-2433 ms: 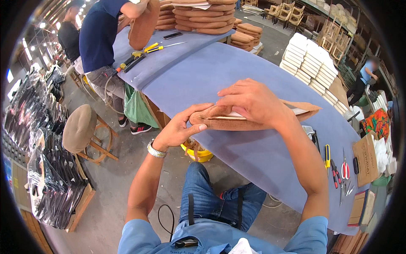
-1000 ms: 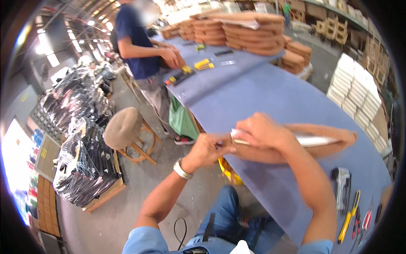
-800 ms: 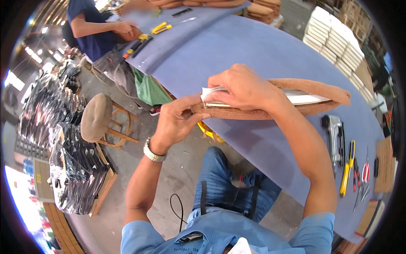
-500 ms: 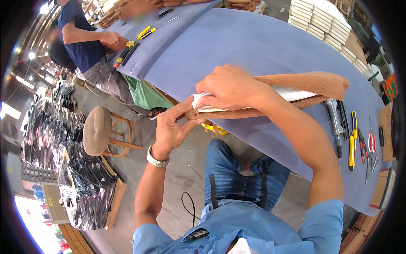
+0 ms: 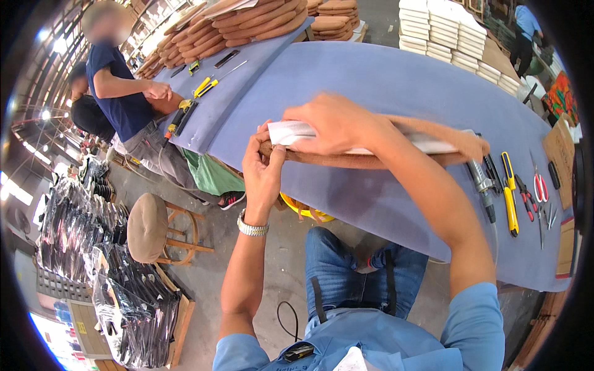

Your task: The person trims excess fabric from a cushion cover using a utility knife, then uses a staple gun to secure the fabric to the cushion base. They repeatedly flip and adjust the cushion, trimming and stapling edges to complete the upholstery.

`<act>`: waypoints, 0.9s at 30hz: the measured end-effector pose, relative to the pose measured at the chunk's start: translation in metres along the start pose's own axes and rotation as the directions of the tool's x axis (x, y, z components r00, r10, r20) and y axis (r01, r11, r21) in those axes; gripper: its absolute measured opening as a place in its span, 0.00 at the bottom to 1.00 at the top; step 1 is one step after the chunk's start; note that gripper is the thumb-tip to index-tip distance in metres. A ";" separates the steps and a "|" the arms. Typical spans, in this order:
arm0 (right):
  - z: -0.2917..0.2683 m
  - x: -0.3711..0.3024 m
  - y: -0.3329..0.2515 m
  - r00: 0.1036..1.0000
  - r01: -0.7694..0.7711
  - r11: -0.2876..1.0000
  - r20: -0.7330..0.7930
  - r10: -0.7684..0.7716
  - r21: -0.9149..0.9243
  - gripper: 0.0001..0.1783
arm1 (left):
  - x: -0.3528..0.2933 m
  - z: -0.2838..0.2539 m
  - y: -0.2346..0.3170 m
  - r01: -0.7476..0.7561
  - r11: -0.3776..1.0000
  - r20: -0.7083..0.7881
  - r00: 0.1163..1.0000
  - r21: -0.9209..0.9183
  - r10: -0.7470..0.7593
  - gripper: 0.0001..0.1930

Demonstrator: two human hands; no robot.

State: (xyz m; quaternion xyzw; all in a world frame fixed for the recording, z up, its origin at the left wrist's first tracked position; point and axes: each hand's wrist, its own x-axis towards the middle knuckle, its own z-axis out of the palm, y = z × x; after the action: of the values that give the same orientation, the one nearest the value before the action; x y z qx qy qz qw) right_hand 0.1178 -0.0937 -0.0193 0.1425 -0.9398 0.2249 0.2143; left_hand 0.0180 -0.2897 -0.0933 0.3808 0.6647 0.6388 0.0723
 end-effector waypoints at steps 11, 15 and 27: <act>0.018 0.010 -0.007 0.982 -0.144 0.950 0.076 0.171 -0.275 0.11 | 0.027 -0.016 -0.002 -0.118 0.832 0.021 0.992 0.542 0.127 0.12; 0.015 0.020 -0.006 0.977 -0.155 0.932 0.087 0.193 -0.328 0.12 | 0.049 -0.028 0.023 -0.103 0.761 0.102 0.994 0.641 0.049 0.14; 0.081 0.006 -0.037 0.966 -0.196 0.931 0.104 0.237 -0.307 0.08 | -0.019 -0.050 -0.019 0.052 0.813 0.023 0.997 0.580 -0.080 0.12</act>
State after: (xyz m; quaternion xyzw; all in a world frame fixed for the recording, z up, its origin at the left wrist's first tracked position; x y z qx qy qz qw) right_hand 0.0987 -0.1658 -0.0689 0.0196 -0.9853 0.0944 0.1408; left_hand -0.0063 -0.3389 -0.1095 0.3762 0.8383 0.3945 -0.0094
